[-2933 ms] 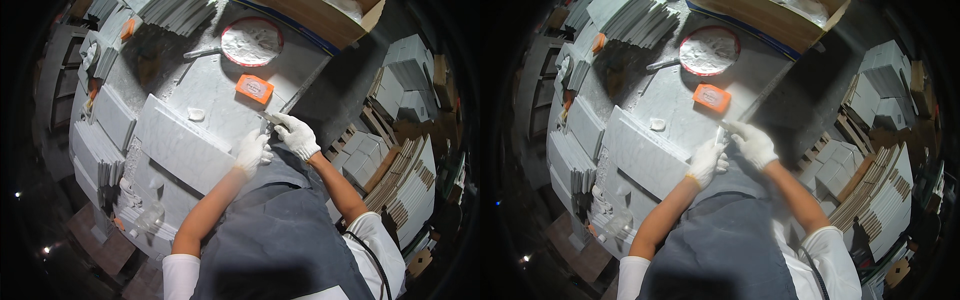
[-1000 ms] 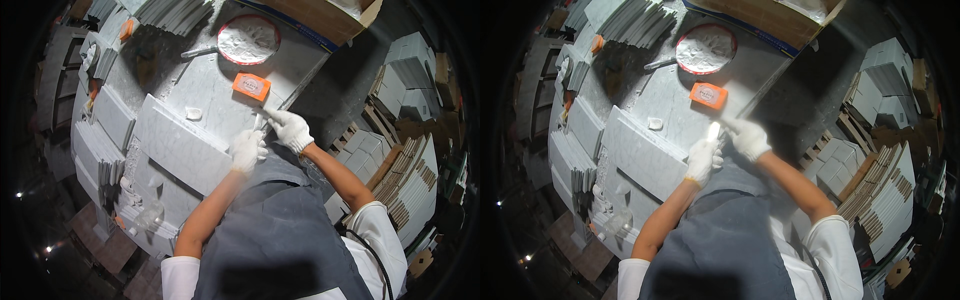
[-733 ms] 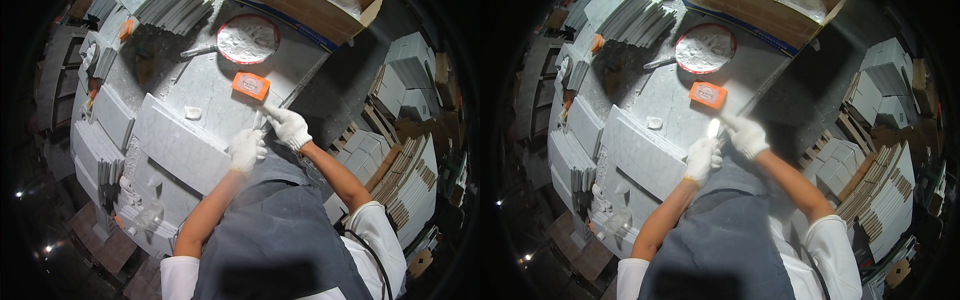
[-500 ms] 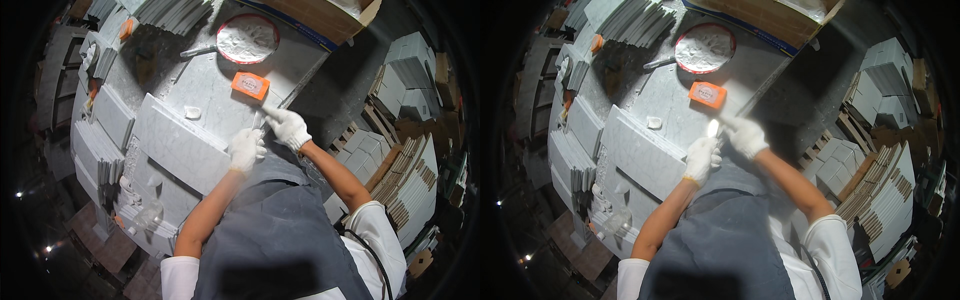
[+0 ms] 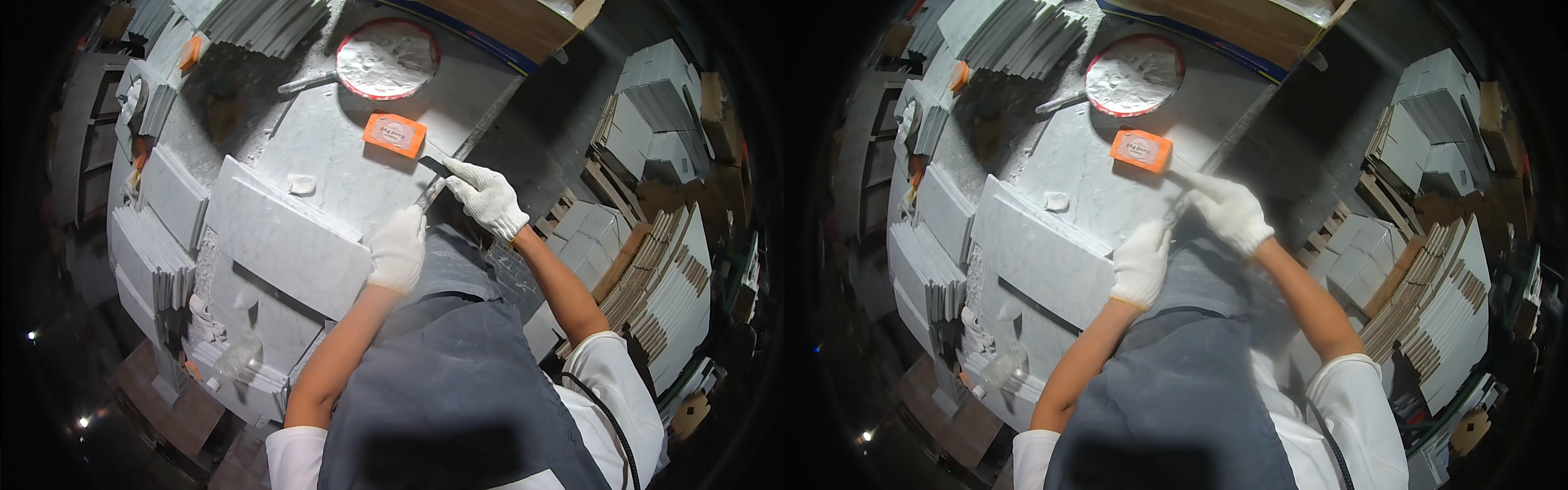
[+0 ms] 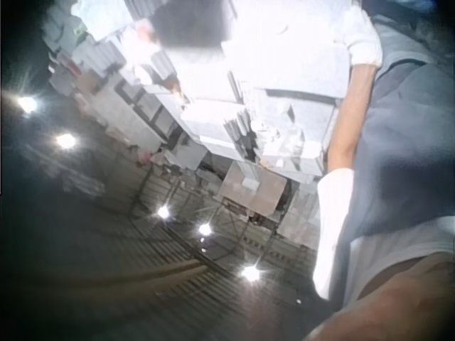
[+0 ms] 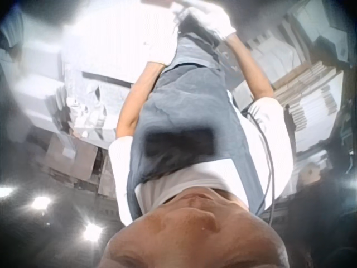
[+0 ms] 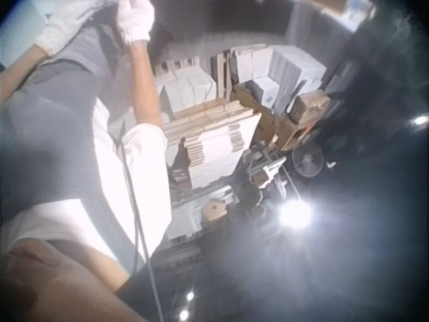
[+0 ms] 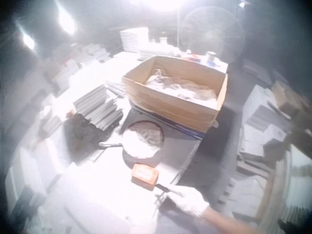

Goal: The person uses a metal file to smooth the edges of rectangular stone tiles on a workbench. They repeatedly file edges, wipe away dust, and stack finished tiles into a cardboard box.

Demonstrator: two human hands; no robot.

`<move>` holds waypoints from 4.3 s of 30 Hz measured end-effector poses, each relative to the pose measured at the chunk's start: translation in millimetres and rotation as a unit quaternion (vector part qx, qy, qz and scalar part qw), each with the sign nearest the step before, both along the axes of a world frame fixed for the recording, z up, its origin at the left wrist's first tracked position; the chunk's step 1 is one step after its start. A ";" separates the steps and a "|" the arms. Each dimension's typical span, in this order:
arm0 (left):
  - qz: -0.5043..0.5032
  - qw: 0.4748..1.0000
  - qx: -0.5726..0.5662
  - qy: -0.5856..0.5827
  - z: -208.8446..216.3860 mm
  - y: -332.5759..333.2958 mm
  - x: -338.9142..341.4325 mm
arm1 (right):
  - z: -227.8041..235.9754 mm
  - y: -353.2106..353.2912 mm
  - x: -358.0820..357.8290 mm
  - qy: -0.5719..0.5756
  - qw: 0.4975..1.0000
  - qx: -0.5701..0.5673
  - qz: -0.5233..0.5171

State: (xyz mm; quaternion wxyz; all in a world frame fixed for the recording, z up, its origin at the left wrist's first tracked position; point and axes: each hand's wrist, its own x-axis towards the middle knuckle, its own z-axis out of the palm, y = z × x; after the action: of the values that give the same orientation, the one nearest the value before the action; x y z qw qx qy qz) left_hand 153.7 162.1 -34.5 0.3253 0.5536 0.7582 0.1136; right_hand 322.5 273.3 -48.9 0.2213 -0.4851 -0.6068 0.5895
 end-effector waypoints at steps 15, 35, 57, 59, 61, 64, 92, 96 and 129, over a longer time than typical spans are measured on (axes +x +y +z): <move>-0.156 0.916 0.196 0.314 15.7 31.9 -19.7 | 3.9 -12.5 5.4 0.034 0.989 -0.117 -0.088; -0.185 0.936 0.184 0.234 -15.9 8.1 -30.7 | -0.5 -15.4 -23.1 -0.077 0.995 -0.031 0.051; -0.113 0.959 0.168 0.196 -15.1 8.9 -35.5 | -2.9 -30.3 -22.8 -0.073 0.992 -0.055 0.082; -0.092 0.959 0.178 0.201 -11.8 11.0 -37.4 | 1.8 -30.7 -20.6 -0.001 0.994 -0.111 0.007; 0.034 0.951 0.290 0.105 -5.4 12.3 -37.4 | 8.6 -28.3 -20.2 0.132 0.962 -0.206 -0.121; 0.132 0.939 0.316 -0.028 9.7 9.9 -29.8 | 22.4 -22.8 -19.2 0.159 0.939 -0.256 -0.164; 0.026 0.943 0.306 0.125 35.1 68.2 -58.3 | 36.2 -7.8 -20.2 0.593 0.507 -0.600 -0.177; 0.054 0.958 0.256 0.120 38.9 105.7 -98.7 | 45.2 -0.3 -16.0 0.524 0.596 -0.547 -0.266; 0.002 0.954 0.043 0.297 16.6 -55.3 -224.5 | 63.3 -29.7 -91.0 0.203 0.932 -0.293 0.064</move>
State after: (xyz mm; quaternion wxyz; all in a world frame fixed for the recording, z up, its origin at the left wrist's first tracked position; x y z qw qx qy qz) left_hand -70.8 106.8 -17.9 0.0616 0.5741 0.8162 -0.0227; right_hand 231.5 243.6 14.4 0.1497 -0.3585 -0.3791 0.8398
